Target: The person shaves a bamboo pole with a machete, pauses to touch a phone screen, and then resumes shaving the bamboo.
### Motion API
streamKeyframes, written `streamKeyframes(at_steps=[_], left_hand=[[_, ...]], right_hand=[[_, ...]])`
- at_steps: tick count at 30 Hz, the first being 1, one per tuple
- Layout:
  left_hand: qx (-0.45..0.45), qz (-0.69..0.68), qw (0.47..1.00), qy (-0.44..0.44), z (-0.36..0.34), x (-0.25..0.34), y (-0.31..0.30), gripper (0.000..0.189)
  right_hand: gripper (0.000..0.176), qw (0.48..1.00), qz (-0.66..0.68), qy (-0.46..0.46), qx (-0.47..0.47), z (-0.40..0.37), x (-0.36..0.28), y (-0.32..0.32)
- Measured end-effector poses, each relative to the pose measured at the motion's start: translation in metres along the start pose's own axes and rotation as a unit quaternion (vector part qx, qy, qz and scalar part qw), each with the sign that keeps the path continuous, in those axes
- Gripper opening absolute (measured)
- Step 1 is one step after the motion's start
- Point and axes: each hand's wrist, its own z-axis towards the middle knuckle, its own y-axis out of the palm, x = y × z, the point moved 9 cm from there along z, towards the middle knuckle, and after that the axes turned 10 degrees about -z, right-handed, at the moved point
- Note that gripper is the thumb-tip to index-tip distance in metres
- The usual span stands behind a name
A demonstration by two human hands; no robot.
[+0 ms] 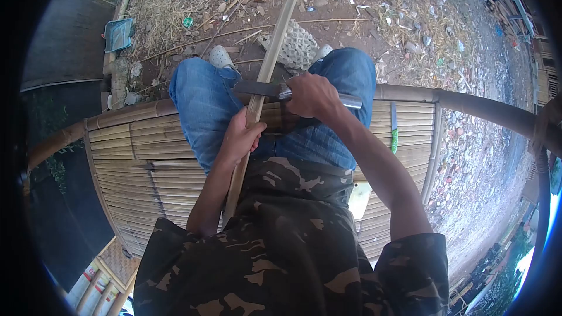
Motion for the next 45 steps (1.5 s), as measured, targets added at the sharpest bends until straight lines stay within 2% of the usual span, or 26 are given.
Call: streamKeyframes(at_steps=[5, 7, 8, 11, 13, 18, 24, 30, 36, 37, 39, 42, 45], left_hand=[[0.005, -0.005, 1.0, -0.015, -0.002, 0.002, 0.002, 0.022], [0.002, 0.003, 1.0, 0.008, 0.0, 0.0, 0.002, 0.021], [-0.001, 0.005, 1.0, 0.007, 0.001, -0.001, 0.002, 0.021], [-0.004, 0.006, 1.0, -0.014, 0.002, -0.001, 0.003, 0.023], [-0.004, 0.006, 1.0, -0.012, 0.001, -0.001, 0.002, 0.022], [-0.004, -0.012, 1.0, -0.008, 0.001, 0.001, 0.004, 0.019], [-0.006, 0.005, 1.0, -0.014, 0.001, -0.001, 0.002, 0.019], [-0.01, -0.031, 0.999, -0.029, -0.002, 0.003, 0.003, 0.019], [-0.028, -0.028, 0.999, -0.026, 0.002, -0.003, 0.002, 0.024], [-0.025, -0.03, 0.999, -0.026, 0.001, -0.003, 0.0, 0.025], [-0.023, -0.023, 0.999, -0.016, -0.001, 0.001, 0.001, 0.024], [-0.014, -0.01, 1.0, -0.005, 0.001, -0.001, 0.003, 0.022], [-0.007, 0.001, 1.0, 0.002, 0.002, -0.002, 0.002, 0.021]], right_hand=[[0.03, 0.999, 0.003, -0.037, 0.002, -0.014, -0.012, 0.007], [0.03, 0.998, -0.006, -0.06, -0.001, -0.013, -0.012, 0.009], [0.03, 0.998, -0.004, -0.057, -0.001, -0.008, -0.008, 0.008], [0.029, 0.998, 0.026, 0.041, 0.041, 0.019, 0.024, -0.004], [0.029, 0.998, 0.027, 0.038, 0.04, 0.018, 0.018, -0.008], [0.031, 0.997, -0.014, -0.065, 0.027, -0.013, -0.014, 0.003], [0.035, 1.0, -0.005, 0.009, 0.003, 0.01, 0.006, -0.006], [0.034, 0.997, 0.001, -0.073, 0.019, -0.014, -0.018, 0.001], [0.036, 1.0, 0.003, 0.017, 0.001, 0.012, 0.006, -0.003], [0.036, 1.0, 0.003, 0.016, 0.002, 0.008, 0.004, -0.004], [0.037, 0.999, 0.014, -0.042, 0.006, -0.006, -0.012, -0.008], [0.037, 0.998, 0.012, -0.064, -0.014, -0.008, -0.013, 0.0], [0.036, 0.999, 0.001, -0.032, -0.015, 0.0, -0.005, 0.0]])
